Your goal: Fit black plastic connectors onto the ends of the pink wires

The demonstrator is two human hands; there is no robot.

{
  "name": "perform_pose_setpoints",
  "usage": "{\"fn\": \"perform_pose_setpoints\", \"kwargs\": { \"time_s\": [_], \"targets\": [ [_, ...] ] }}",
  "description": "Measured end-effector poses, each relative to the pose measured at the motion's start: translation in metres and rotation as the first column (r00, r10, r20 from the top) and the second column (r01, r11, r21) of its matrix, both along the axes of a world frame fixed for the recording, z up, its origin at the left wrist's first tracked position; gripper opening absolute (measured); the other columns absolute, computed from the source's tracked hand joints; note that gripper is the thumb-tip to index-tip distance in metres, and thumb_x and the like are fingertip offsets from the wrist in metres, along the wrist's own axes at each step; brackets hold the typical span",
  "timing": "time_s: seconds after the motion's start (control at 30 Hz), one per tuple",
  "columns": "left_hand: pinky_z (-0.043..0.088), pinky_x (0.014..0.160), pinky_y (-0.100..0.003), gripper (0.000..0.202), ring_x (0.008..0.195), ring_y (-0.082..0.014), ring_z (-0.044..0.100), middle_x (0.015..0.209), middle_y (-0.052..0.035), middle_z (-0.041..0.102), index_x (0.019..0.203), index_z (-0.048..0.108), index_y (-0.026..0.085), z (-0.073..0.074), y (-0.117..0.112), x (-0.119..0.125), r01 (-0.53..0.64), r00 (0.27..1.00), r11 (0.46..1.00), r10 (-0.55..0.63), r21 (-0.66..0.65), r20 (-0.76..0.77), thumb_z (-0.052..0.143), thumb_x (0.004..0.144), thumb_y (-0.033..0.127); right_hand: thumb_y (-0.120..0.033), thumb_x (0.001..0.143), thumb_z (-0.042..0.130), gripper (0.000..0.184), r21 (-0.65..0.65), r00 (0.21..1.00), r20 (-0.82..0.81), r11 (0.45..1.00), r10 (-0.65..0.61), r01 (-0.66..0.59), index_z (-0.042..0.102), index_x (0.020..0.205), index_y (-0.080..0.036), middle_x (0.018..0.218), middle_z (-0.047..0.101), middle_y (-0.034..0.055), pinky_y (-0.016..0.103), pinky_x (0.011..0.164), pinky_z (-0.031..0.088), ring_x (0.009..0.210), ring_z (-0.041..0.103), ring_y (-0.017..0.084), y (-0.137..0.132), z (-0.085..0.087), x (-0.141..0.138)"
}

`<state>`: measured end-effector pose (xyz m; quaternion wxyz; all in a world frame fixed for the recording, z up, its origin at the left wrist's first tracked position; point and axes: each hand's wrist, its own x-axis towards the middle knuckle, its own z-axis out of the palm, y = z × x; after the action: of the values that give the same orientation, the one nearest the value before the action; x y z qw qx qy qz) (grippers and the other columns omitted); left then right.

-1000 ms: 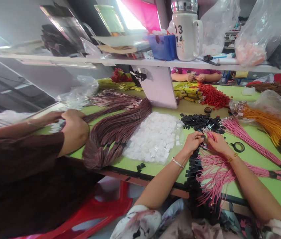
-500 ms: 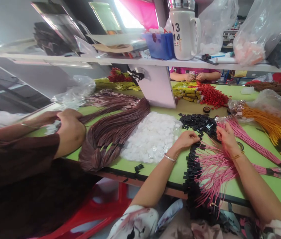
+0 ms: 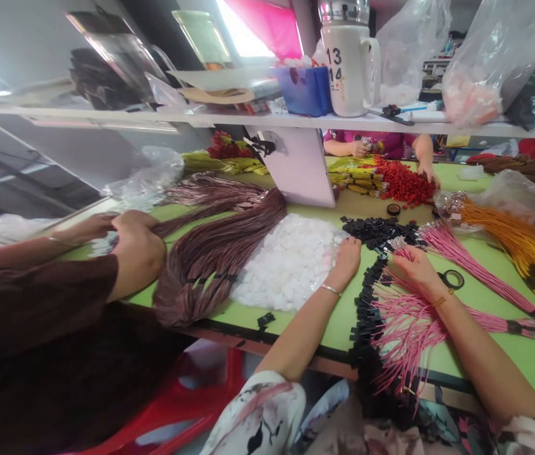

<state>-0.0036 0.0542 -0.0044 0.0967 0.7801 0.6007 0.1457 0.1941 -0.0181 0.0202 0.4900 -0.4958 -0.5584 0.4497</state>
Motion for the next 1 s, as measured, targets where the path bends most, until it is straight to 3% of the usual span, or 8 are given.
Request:
{"fn": "perform_pose_setpoints", "kwargs": {
  "time_s": [0.1, 0.23, 0.37, 0.5, 0.67, 0.83, 1.0],
  "targets": [
    [0.041, 0.091, -0.038, 0.034, 0.103, -0.0265, 0.056, 0.108, -0.0164, 0.062, 0.102, 0.064, 0.014, 0.006, -0.002, 0.0, -0.017, 0.996, 1.0, 0.016, 0.015, 0.083, 0.038, 0.086, 0.0, -0.04, 0.078, 0.068, 0.026, -0.008, 0.999, -0.03, 1.0, 0.011, -0.011, 0.053, 0.072, -0.019, 0.064, 0.049, -0.0029, 0.026, 0.054, 0.03, 0.056, 0.036, 0.011, 0.001, -0.003, -0.001],
    [0.044, 0.084, -0.034, 0.025, 0.09, -0.0226, 0.06, 0.093, -0.0096, 0.067, 0.091, 0.066, 0.017, 0.016, -0.006, 0.004, -0.018, 0.909, 1.0, 0.022, -0.013, 0.416, 0.043, 0.087, 0.007, -0.04, 0.078, 0.067, 0.025, 0.017, 1.0, 0.002, 1.0, -0.001, 0.001, 0.055, 0.072, -0.019, 0.064, 0.05, -0.0027, 0.026, 0.055, 0.031, 0.056, 0.038, 0.011, 0.003, -0.007, 0.0],
    [0.045, 0.065, -0.027, 0.016, 0.069, -0.0157, 0.06, 0.076, -0.0032, 0.064, 0.084, 0.065, 0.018, 0.022, -0.019, 0.013, 0.121, 0.673, 0.98, 0.035, -0.157, 0.739, 0.049, 0.086, 0.014, -0.039, 0.08, 0.065, 0.025, 0.068, 0.993, 0.111, 0.998, -0.026, 0.019, 0.053, 0.07, -0.019, 0.063, 0.048, -0.0035, 0.025, 0.055, 0.03, 0.059, 0.037, 0.011, 0.003, -0.006, 0.0],
    [0.041, 0.049, -0.019, 0.012, 0.056, -0.0105, 0.058, 0.066, 0.0002, 0.061, 0.086, 0.064, 0.016, 0.023, -0.036, 0.024, 0.278, 0.4, 0.904, 0.198, -0.325, 0.895, 0.061, 0.084, 0.028, -0.041, 0.08, 0.063, 0.028, 0.087, 0.987, 0.147, 0.995, -0.062, 0.049, 0.052, 0.066, -0.019, 0.061, 0.046, -0.0038, 0.024, 0.054, 0.03, 0.058, 0.036, 0.011, 0.001, -0.005, -0.001],
    [0.052, 0.06, -0.02, 0.028, 0.061, -0.008, 0.06, 0.074, -0.0014, 0.066, 0.086, 0.069, 0.013, 0.025, -0.049, 0.025, 0.399, 0.172, 0.843, 0.318, -0.361, 0.932, 0.079, 0.071, 0.034, -0.043, 0.076, 0.066, 0.03, 0.037, 0.982, 0.132, 0.99, -0.138, 0.134, 0.053, 0.064, -0.019, 0.057, 0.044, -0.0043, 0.025, 0.052, 0.029, 0.055, 0.034, 0.011, 0.002, -0.004, -0.003],
    [0.053, 0.07, -0.022, 0.031, 0.067, -0.0082, 0.062, 0.077, -0.0023, 0.068, 0.09, 0.073, 0.013, 0.028, -0.051, 0.02, 0.437, 0.083, 0.812, 0.392, -0.388, 0.916, 0.084, 0.065, 0.026, -0.04, 0.077, 0.062, 0.03, 0.049, 0.976, 0.162, 0.99, -0.142, 0.136, 0.048, 0.06, -0.02, 0.055, 0.042, -0.004, 0.025, 0.051, 0.027, 0.054, 0.033, 0.011, 0.0, -0.001, -0.004],
    [0.052, 0.07, -0.022, 0.03, 0.067, -0.0076, 0.059, 0.08, -0.0024, 0.069, 0.09, 0.073, 0.014, 0.029, -0.051, 0.019, 0.448, 0.094, 0.805, 0.389, -0.388, 0.916, 0.084, 0.064, 0.025, -0.038, 0.077, 0.06, 0.03, 0.061, 0.972, 0.191, 0.99, -0.138, 0.128, 0.044, 0.058, -0.021, 0.054, 0.04, -0.004, 0.025, 0.051, 0.027, 0.053, 0.032, 0.011, -0.001, 0.001, -0.006]
  ]
}}
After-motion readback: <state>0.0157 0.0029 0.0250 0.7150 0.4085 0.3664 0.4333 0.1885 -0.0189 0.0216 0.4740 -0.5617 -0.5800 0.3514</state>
